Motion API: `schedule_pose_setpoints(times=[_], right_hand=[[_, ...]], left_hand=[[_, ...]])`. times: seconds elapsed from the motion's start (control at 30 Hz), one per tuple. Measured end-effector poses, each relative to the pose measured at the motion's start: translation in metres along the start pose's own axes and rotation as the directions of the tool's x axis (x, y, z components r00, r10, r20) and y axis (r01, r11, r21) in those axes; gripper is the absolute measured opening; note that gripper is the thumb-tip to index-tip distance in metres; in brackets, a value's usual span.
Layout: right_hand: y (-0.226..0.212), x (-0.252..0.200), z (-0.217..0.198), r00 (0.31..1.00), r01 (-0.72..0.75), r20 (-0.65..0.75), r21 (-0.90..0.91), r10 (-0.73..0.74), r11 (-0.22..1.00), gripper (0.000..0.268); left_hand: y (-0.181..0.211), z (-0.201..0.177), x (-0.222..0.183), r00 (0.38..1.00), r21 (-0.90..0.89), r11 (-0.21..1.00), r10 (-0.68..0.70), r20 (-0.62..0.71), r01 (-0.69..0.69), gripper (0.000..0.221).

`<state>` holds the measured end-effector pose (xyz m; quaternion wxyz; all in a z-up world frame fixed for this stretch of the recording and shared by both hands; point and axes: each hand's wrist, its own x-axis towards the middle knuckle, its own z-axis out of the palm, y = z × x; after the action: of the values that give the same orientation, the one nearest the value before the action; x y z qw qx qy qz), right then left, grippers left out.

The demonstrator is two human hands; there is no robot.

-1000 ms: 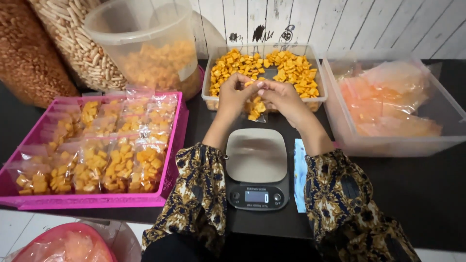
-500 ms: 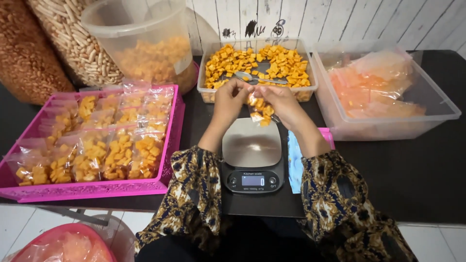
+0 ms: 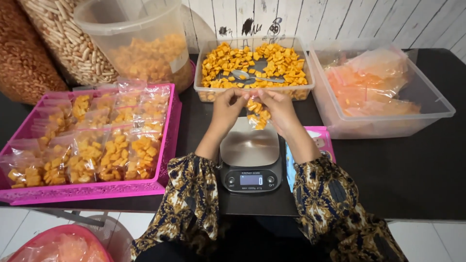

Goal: The person is portioning small snacks into plastic bags using a spoon and weighing each bag on a digital scale to ensure consistent weight.

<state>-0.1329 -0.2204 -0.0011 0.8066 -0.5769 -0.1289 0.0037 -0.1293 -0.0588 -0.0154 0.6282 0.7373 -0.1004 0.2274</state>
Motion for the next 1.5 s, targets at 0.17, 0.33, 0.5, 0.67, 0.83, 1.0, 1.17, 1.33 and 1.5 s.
schedule_pose_setpoints(times=[0.17, 0.33, 0.5, 0.67, 0.83, 1.0, 1.17, 1.33, 1.5], right_hand=[[0.004, -0.001, -0.006, 1.000, 0.016, 0.011, -0.253, -0.014, 0.967, 0.022], [0.030, 0.012, -0.018, 0.999, 0.053, 0.026, -0.308, -0.047, 0.950, 0.018], [0.050, 0.012, -0.033, 0.987, 0.147, 0.047, -0.658, -0.154, 0.738, 0.009], [0.074, 0.018, -0.053, 0.947, 0.286, 0.163, -0.824, -0.278, 0.489, 0.015], [0.050, 0.017, -0.059, 0.827, 0.469, 0.271, -0.816, -0.492, 0.338, 0.015], [0.063, 0.030, -0.092, 0.862, 0.277, 0.076, -0.899, -0.501, 0.339, 0.017], [0.087, 0.035, -0.118, 0.947, -0.047, -0.166, -0.918, -0.273, 0.393, 0.021], [0.073, 0.026, -0.104, 0.955, -0.128, -0.222, -0.909, -0.199, 0.397, 0.020], [0.075, 0.027, -0.105, 0.956, -0.105, -0.202, -0.913, -0.214, 0.393, 0.021]], left_hand=[[0.001, -0.008, -0.001, 0.999, 0.180, 0.984, -0.002, 0.046, -0.006, 0.008], [0.008, -0.013, -0.008, 0.995, 0.379, 0.925, -0.025, 0.100, -0.015, 0.007], [-0.008, -0.011, -0.014, 0.973, 0.520, 0.846, -0.004, 0.230, -0.119, 0.008], [-0.002, -0.021, -0.022, 0.956, 0.567, 0.799, 0.033, 0.291, -0.200, 0.018], [-0.010, -0.041, -0.017, 0.968, 0.593, 0.772, 0.118, 0.223, -0.231, 0.026], [-0.044, -0.064, -0.012, 0.922, 0.677, 0.701, 0.377, -0.087, -0.223, 0.016], [-0.108, -0.094, -0.008, 0.944, 0.623, 0.778, 0.263, -0.198, -0.086, 0.008], [-0.130, -0.098, -0.004, 0.940, 0.513, 0.857, 0.131, -0.314, 0.051, 0.010], [-0.120, -0.098, -0.007, 0.923, 0.459, 0.884, 0.099, -0.371, 0.090, 0.012]])
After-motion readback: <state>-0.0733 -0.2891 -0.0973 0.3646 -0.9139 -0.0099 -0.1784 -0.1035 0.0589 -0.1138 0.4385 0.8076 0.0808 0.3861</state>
